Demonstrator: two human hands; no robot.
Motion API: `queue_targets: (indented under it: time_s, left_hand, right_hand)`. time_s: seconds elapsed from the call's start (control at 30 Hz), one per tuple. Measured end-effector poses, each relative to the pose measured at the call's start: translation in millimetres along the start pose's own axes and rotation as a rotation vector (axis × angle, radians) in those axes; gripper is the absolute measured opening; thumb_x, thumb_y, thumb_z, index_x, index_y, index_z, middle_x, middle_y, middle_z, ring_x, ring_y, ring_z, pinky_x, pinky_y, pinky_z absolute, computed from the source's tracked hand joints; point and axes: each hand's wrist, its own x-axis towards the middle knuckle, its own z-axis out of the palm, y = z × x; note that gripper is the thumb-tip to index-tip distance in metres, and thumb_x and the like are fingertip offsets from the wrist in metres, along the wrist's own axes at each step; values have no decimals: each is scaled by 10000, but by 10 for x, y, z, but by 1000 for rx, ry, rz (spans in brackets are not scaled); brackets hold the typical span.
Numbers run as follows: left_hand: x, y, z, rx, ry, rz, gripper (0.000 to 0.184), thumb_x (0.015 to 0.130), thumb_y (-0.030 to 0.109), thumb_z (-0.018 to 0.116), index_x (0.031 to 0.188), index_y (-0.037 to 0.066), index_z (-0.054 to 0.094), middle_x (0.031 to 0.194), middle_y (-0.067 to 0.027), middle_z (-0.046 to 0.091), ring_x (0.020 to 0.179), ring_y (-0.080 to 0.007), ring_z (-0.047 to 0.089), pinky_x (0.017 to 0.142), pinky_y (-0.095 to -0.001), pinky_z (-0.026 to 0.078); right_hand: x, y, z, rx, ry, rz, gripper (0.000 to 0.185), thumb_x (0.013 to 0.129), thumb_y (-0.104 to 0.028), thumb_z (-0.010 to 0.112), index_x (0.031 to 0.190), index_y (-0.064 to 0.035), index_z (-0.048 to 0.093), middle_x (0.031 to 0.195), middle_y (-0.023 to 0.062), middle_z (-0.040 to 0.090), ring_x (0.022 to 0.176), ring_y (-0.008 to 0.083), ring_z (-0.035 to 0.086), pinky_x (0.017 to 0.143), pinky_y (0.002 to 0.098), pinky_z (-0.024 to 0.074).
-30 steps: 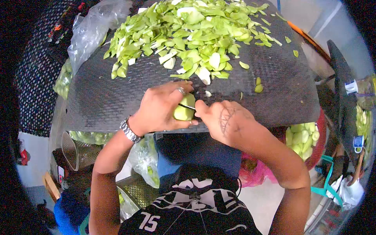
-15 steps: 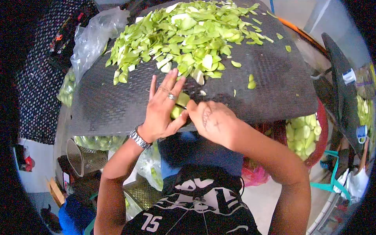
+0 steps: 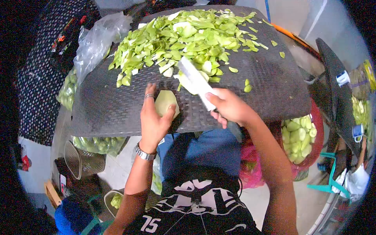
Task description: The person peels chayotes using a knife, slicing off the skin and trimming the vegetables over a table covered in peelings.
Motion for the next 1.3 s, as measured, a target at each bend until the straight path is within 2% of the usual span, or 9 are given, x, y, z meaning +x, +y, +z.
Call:
queue_targets:
  time_s: [0.17, 0.27, 0.37, 0.5, 0.63, 0.7, 0.83, 1.07, 1.3]
  left_hand:
    - [193, 181, -179, 142, -207, -161, 703, 769, 263, 860, 1343, -36, 584, 1089, -260, 728, 1030, -413, 711, 891, -459, 564]
    - [305, 248, -163, 119, -436, -161, 584, 763, 258, 849, 1225, -33, 642, 994, -268, 726, 905, -425, 722, 832, -460, 575]
    - [254, 202, -116, -140, -307, -166, 460, 789, 242, 847, 1146, 2, 683, 932, -210, 750, 877, -368, 745, 793, -420, 584]
    - [122, 159, -72, -1570, -329, -702, 451, 870, -14, 674, 1309, -16, 569, 1185, -213, 689, 1047, -329, 710, 943, -480, 590]
    - [-38, 205, 43, -2027, -346, -831, 501, 907, 83, 616, 1376, -53, 509, 1251, -246, 653, 1180, -429, 631, 1083, -616, 475]
    - [-73, 237, 104, -1969, -247, -887, 386, 956, 137, 604, 1304, -23, 560, 1216, -186, 675, 1144, -348, 651, 1035, -536, 515]
    - [-165, 309, 213, -1845, -3, -964, 266, 1004, 181, 615, 1212, 15, 615, 1111, -121, 718, 1026, -262, 702, 940, -411, 565]
    - [-263, 317, 177, -2061, -126, -867, 246, 990, 148, 643, 1195, 13, 644, 1159, -164, 716, 1077, -280, 700, 971, -413, 572]
    - [-366, 396, 97, -2076, -73, -862, 239, 996, 188, 649, 1189, 46, 658, 1193, -135, 710, 1099, -268, 692, 987, -413, 562]
  right_hand:
    - [-342, 108, -41, 263, 259, -244, 301, 1094, -300, 491, 1140, -10, 555, 666, 64, 570, 406, 128, 503, 397, 294, 470]
    - [-480, 206, 19, 377, 322, -275, 268, 1083, -275, 508, 1103, -12, 555, 695, 87, 610, 422, 155, 542, 410, 308, 470]
    - [-582, 309, 114, 435, 300, -341, 237, 1076, -211, 478, 1168, -2, 542, 855, 153, 678, 460, 182, 587, 426, 309, 483]
    - [-718, 230, 317, 545, 182, -340, 332, 1042, -153, 485, 1324, 20, 499, 987, 187, 695, 519, 168, 602, 445, 283, 484]
    - [-633, 280, 471, 376, 129, -415, 396, 1003, -155, 582, 1366, -4, 535, 969, 114, 697, 614, 127, 597, 518, 258, 485]
    - [-588, 327, 630, 45, 369, -431, 378, 975, -156, 656, 1307, 5, 572, 982, 111, 703, 726, 147, 649, 633, 304, 538]
    - [-605, 325, 846, -496, 511, -681, 677, 875, -399, 809, 1368, -21, 541, 1226, 258, 662, 1064, 425, 697, 878, 464, 575]
    - [-555, 399, 1088, -640, 522, -742, 1102, 810, -700, 711, 1566, 10, 340, 1219, 288, 661, 885, 390, 731, 756, 434, 599]
    - [-515, 348, 1070, -611, 402, -741, 1067, 877, -613, 709, 1599, 14, 236, 1416, 259, 585, 1088, 417, 703, 809, 465, 603]
